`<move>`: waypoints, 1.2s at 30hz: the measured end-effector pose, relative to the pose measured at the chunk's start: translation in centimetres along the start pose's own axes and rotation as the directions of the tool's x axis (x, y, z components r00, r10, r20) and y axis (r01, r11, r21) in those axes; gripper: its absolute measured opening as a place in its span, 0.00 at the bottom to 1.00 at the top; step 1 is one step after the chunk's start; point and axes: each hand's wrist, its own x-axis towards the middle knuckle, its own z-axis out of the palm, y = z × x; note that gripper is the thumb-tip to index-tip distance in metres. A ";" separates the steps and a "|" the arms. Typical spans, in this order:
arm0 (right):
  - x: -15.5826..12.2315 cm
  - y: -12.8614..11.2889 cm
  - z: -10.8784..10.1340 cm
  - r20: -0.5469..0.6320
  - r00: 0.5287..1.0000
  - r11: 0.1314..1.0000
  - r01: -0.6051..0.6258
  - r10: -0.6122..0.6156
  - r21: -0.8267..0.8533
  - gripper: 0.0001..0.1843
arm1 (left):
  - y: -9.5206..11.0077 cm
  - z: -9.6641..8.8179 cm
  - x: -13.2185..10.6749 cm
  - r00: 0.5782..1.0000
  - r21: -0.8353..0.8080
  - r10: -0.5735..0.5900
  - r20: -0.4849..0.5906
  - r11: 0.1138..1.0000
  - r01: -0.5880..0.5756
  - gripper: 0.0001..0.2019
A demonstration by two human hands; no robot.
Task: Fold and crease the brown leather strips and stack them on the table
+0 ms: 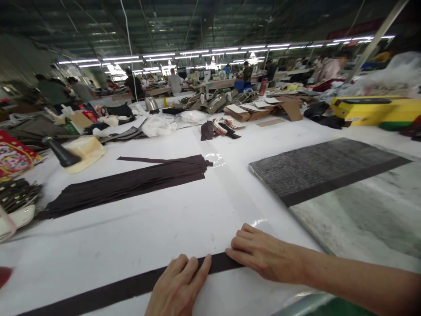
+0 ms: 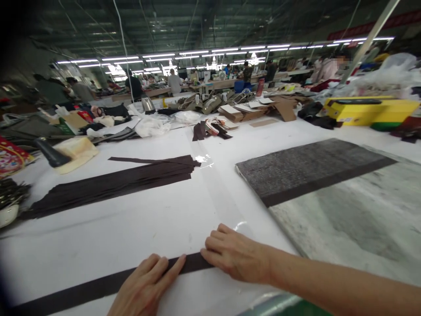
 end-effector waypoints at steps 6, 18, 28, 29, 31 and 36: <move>-1.2 -0.1 -0.7 -0.001 1.000 0.999 -0.025 0.025 -0.022 0.14 | 0.7 -0.3 0.7 0.999 0.072 -0.037 -0.014 0.997 0.038 0.32; -3.2 0.1 -1.0 0.020 0.998 0.998 -0.062 0.062 -0.007 0.16 | 1.1 -0.1 1.2 0.998 0.166 0.017 -0.065 0.986 -0.006 0.31; -4.5 -0.1 -1.2 -0.026 0.995 0.994 -0.097 0.095 -0.047 0.17 | 0.8 1.5 1.6 0.973 0.173 0.125 -0.196 0.981 -0.091 0.24; -4.6 -0.2 -1.3 -0.025 0.994 0.993 -0.104 0.103 -0.048 0.17 | 0.8 1.6 1.7 0.969 0.166 0.147 -0.199 0.979 -0.115 0.22; -5.0 -0.3 -1.4 -0.028 0.993 0.992 -0.117 0.116 -0.040 0.17 | 0.8 1.7 1.9 0.968 0.146 0.162 -0.190 0.980 -0.135 0.20; -6.3 0.0 -1.4 -0.064 0.989 0.991 -0.132 0.131 -0.012 0.18 | 0.6 1.5 2.3 0.969 0.124 0.198 -0.151 0.976 -0.180 0.19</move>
